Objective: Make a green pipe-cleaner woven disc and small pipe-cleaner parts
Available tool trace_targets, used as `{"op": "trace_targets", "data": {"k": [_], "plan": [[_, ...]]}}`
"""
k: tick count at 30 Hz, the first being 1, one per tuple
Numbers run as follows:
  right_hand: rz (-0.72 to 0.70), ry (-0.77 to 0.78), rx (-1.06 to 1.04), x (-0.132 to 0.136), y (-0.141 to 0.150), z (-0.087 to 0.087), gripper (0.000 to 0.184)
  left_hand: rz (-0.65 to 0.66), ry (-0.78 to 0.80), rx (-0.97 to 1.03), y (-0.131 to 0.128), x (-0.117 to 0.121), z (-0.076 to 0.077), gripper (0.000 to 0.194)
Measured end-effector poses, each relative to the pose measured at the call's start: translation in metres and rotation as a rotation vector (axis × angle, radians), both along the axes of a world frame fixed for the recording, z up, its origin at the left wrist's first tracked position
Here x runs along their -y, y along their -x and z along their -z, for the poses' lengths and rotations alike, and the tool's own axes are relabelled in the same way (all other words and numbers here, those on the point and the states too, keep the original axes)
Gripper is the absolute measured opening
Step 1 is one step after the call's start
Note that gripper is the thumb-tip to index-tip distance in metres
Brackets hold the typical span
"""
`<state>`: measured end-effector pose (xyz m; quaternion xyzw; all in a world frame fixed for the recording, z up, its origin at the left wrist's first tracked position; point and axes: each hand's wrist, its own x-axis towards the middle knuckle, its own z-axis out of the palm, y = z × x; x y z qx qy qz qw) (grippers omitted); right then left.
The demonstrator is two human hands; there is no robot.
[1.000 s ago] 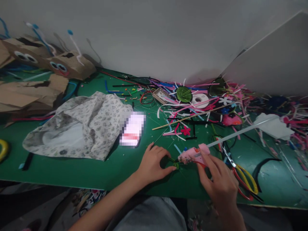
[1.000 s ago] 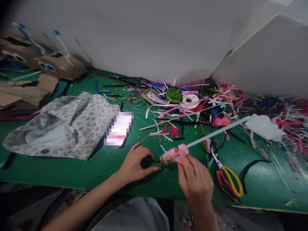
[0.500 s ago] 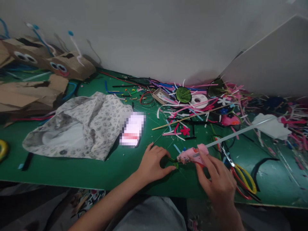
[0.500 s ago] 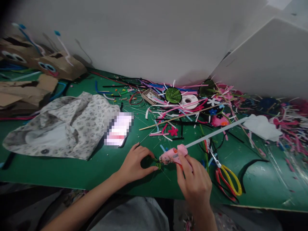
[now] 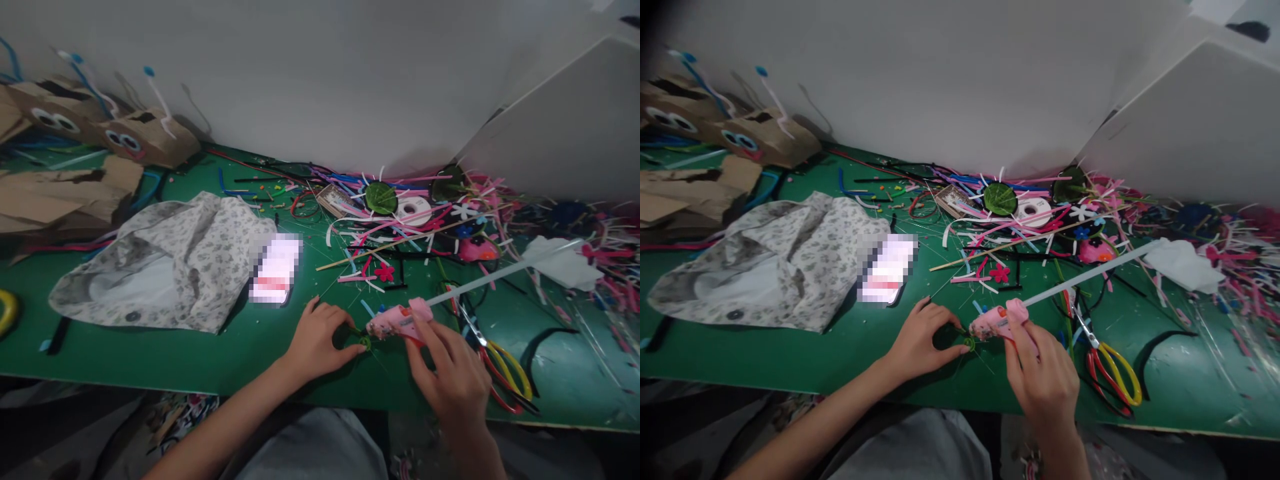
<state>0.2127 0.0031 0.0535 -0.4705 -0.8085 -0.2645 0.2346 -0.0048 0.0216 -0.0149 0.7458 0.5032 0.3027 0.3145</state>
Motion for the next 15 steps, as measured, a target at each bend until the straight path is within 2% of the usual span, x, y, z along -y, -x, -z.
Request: {"op": "trace_targets", "data": {"k": [9,15], "plan": [[0.004,-0.002,0.023,0.0021,-0.0027,-0.0025,0.043,0.004,0.009,0.011,0.0001,0.0016,-0.0017,0.034],[-0.012,0.01,0.049,0.0008,-0.0013,-0.0029,0.04,0.003,0.011,-0.001,-0.0001,0.0015,-0.0028,0.033]]}}
